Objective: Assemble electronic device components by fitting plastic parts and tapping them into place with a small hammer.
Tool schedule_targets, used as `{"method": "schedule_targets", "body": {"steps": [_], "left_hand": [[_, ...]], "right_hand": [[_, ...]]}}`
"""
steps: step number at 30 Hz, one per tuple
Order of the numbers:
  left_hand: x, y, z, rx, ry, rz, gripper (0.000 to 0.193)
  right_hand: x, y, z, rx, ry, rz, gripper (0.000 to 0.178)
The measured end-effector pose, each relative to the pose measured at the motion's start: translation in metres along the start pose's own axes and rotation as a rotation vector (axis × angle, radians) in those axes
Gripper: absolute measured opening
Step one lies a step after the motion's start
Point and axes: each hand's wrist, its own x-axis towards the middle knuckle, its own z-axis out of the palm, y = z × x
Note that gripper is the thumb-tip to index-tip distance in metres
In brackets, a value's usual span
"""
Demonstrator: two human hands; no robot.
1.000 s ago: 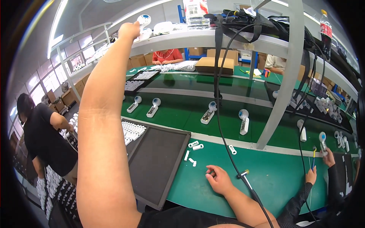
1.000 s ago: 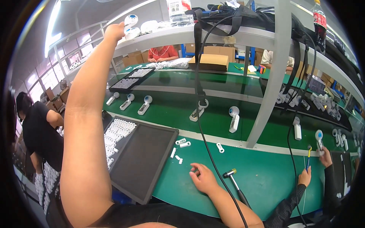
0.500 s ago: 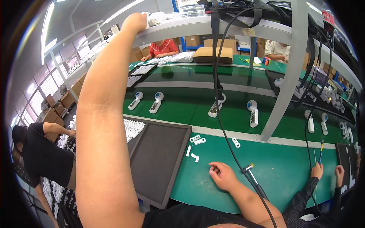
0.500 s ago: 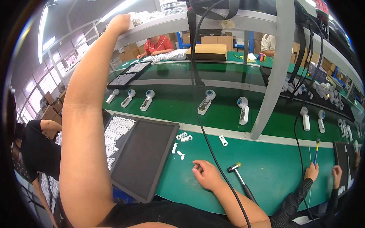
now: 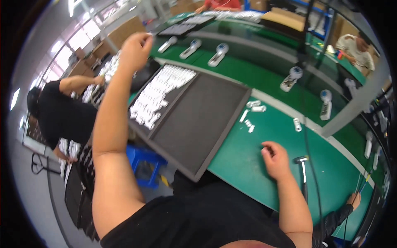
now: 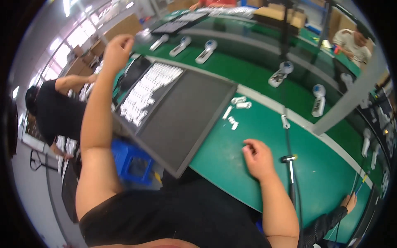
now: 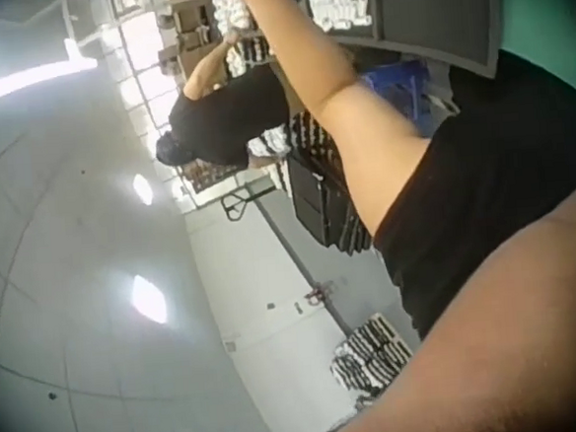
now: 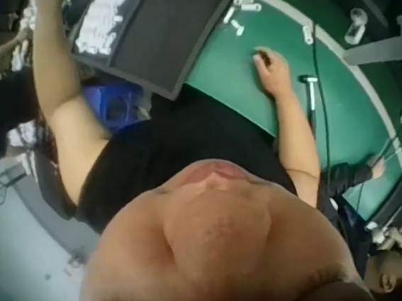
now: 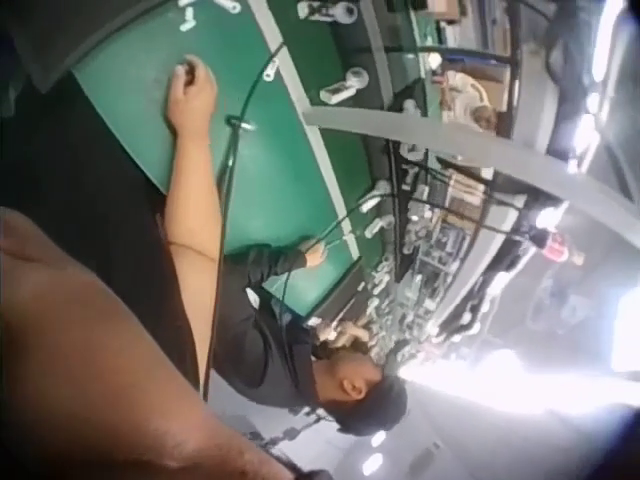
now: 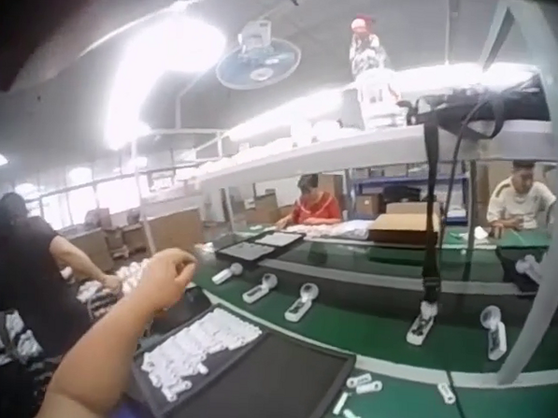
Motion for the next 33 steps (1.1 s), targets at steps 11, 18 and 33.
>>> {"method": "schedule_targets", "body": {"steps": [11,18,33], "left_hand": [[-0.163,-0.007,0.090,-0.067,-0.553,-0.142,0.031],[-0.039,0.066,0.268,-0.079,-0.483,0.061,0.051],[-0.100,0.174,0.205,-0.249,-0.513,0.254,0.039]], "right_hand": [[0.001,-0.016,0.011,-0.131,0.036,0.040,0.016],[0.001,-0.017,0.003,-0.169,-0.038,0.015,0.015],[0.009,0.005,0.008,0.200,0.164,0.073,0.075]]}}
